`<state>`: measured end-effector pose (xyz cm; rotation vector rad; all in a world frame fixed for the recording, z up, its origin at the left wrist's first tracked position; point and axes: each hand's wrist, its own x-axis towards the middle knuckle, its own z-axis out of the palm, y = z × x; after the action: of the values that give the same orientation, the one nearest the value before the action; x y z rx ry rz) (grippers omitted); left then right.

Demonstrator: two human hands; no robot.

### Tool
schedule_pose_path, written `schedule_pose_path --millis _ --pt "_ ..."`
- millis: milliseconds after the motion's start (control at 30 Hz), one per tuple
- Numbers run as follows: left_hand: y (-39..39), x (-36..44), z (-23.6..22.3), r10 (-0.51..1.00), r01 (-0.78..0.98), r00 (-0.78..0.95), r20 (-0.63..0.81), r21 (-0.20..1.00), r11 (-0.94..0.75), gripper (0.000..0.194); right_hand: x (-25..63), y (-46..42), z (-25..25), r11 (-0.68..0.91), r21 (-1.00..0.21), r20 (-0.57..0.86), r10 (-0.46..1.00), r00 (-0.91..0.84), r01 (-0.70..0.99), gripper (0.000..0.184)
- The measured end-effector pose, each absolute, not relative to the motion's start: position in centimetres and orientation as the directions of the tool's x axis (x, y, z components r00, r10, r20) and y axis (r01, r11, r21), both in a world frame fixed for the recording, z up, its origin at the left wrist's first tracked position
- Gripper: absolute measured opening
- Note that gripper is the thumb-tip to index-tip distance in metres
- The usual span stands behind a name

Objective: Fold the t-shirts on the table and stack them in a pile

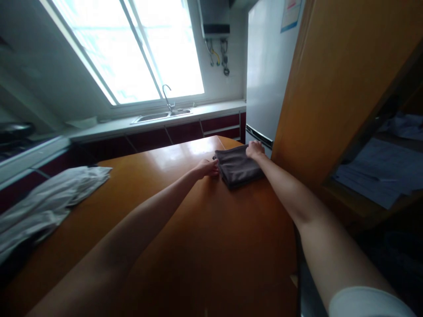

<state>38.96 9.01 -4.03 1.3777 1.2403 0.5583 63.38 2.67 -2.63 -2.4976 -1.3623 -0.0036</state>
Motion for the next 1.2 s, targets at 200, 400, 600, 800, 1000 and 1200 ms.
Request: schedule_pose_path --millis 200,400,600,800,1000,1200 --pt "9.3 33.1 -3.9 0.95 0.381 0.233 -0.209 0.918 0.109 0.029 53.5 5.6 -4.1 -0.257 -0.317 0.15 0.937 0.316 0.913 0.062" --pt "7.1 25.4 -5.1 0.961 0.363 0.273 -0.043 0.93 -0.061 0.024 48.0 6.7 -6.2 -0.246 -0.295 0.05 0.961 0.273 0.923 0.067" --pt "4.4 16.7 -5.0 0.955 0.326 0.289 0.072 0.93 -0.169 0.037 48.5 5.3 -4.8 -0.246 -0.295 0.055 0.96 0.273 0.923 0.071" --pt "2.9 9.6 -5.4 0.948 0.298 0.302 0.098 0.935 -0.192 0.049 48.2 0.7 -4.7 -0.254 -0.256 0.079 0.956 0.282 0.933 0.069" --pt "1.0 7.3 -5.4 0.947 0.357 0.281 0.156 0.899 -0.254 0.038 41.5 -2.6 -4.3 -0.146 -0.248 0.254 0.944 0.209 0.958 0.062" --pt "-1.4 6.0 -5.7 0.863 0.585 0.372 0.342 0.635 -0.504 0.041 31.0 -5.9 -5.6 0.08 -0.372 0.201 0.98 -0.004 0.925 0.063"
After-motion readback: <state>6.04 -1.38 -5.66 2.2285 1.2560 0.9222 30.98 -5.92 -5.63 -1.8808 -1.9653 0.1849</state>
